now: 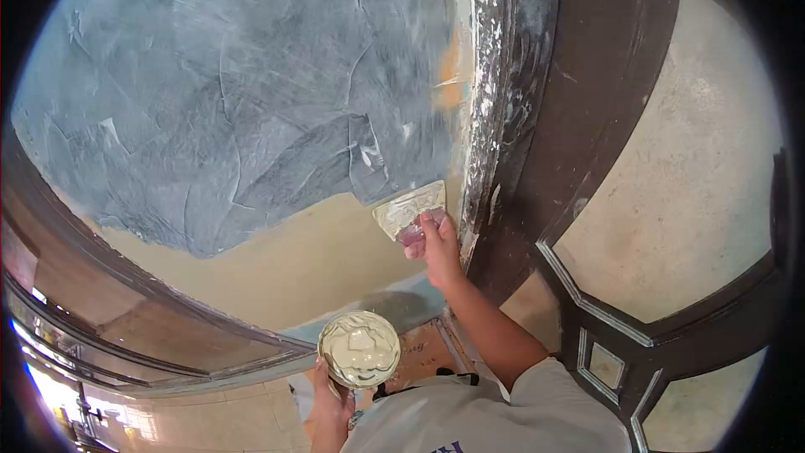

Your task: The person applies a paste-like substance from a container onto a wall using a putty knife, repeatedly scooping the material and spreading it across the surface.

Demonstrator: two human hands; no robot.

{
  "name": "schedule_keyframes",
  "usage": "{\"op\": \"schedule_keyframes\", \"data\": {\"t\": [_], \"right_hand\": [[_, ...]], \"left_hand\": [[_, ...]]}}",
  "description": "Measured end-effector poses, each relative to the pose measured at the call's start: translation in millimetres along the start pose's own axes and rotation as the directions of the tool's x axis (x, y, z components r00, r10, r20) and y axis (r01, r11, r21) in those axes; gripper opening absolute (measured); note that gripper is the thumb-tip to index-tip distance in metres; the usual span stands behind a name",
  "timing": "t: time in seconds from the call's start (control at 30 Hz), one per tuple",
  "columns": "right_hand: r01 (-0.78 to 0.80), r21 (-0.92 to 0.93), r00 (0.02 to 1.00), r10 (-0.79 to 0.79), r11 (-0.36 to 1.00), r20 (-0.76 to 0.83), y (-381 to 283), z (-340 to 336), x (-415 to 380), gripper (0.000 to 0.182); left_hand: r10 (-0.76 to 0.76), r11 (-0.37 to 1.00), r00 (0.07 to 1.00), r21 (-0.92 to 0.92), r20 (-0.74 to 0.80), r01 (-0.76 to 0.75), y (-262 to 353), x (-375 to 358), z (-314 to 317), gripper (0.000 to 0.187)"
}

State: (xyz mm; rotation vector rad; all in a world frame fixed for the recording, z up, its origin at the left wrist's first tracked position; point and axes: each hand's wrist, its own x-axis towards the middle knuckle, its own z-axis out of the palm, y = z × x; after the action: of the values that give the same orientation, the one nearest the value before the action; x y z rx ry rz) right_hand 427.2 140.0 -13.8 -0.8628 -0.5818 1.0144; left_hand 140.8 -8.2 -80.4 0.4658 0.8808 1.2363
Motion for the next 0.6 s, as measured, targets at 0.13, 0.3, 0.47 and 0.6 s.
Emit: {"op": "schedule_keyframes", "data": {"t": [0.13,0.3,0.47,0.6], "right_hand": [[-0.042,-0.015,0.999,0.042,0.999,0.015,1.5,-1.1,3.8,0.019],[-0.041,-0.006,0.999,0.041,0.999,-0.017,47.3,-33.4,1.7,0.018],[-0.32,-0.177,0.946,0.302,0.931,-0.121,187.3,-147.6,-10.3,0.017],[-0.52,-0.091,0.854,0.519,0.849,-0.032,253.5,-229.9,-24.7,0.014]], "left_hand": [[-0.038,0.999,0.999,-0.032,-0.027,0.037,-0.2,1.9,-4.4,0.052],[-0.034,0.998,0.999,-0.053,-0.036,0.033,-4.1,6.3,-12.8,0.051],[-0.001,1.0,1.0,-0.014,-0.01,0.001,2.2,3.9,0.1,0.054],[-0.026,0.999,0.998,-0.029,-0.056,0.025,3.8,7.0,-4.8,0.05]]}}
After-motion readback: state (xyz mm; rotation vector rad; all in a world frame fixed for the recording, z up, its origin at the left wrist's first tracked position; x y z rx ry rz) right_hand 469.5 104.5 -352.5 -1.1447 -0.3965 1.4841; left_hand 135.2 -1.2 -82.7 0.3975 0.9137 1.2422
